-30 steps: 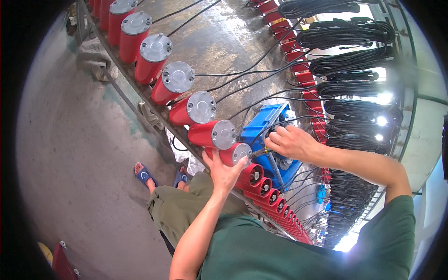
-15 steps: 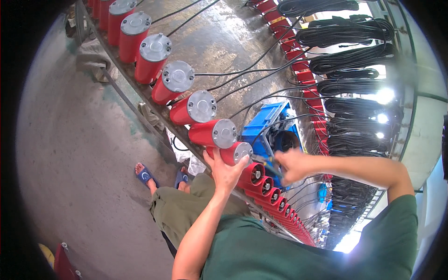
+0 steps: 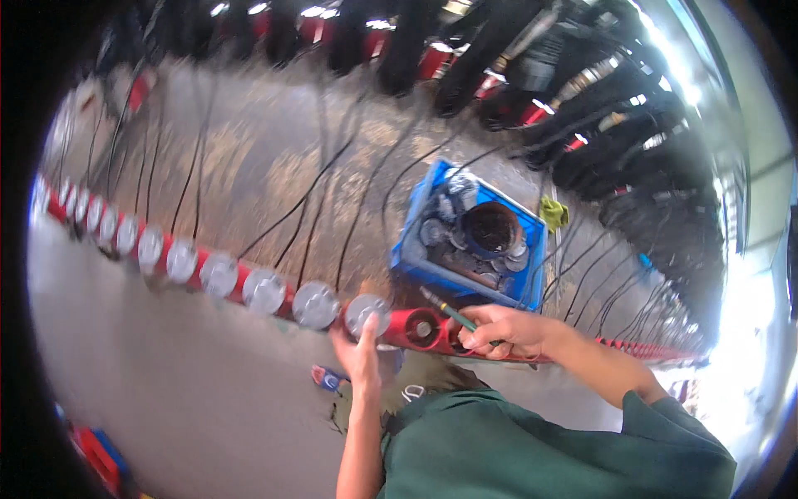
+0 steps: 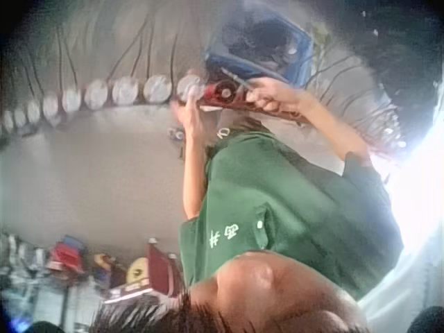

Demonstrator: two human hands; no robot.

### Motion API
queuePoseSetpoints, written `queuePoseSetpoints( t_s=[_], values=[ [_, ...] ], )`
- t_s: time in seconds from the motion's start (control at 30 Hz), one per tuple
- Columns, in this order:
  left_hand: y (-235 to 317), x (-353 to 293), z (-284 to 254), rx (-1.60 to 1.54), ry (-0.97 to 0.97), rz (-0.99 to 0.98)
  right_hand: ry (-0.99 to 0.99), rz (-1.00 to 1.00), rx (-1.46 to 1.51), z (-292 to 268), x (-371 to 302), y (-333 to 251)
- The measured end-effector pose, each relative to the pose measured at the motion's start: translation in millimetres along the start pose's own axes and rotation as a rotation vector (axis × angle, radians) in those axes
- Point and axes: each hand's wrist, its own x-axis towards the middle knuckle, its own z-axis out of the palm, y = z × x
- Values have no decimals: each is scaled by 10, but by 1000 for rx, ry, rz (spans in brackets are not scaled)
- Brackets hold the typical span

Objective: The person places metal plates onto red cylindrical motor housings, screws them in using a blue electric screwdriver, and applies liquid from a small bottle to the central shafts.

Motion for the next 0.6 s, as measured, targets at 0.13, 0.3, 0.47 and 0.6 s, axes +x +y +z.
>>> queuePoseSetpoints(
  t_s=[0.13,0.3,0.47,0.6],
  values=[
    [352,-601,680,745,331,648,516,-383,5,-1240,156,446],
    [1,150,1986,1224,-299,1089,976,-498,562,-2058,843,730],
    [-875,1639,2008,1771,-377,698,1690,-384,-366,-2020,1404,838],
    [-1062,1722,2256,1829,-226,584,1566,-822,-661,-2128,1005,527]
  ],
)
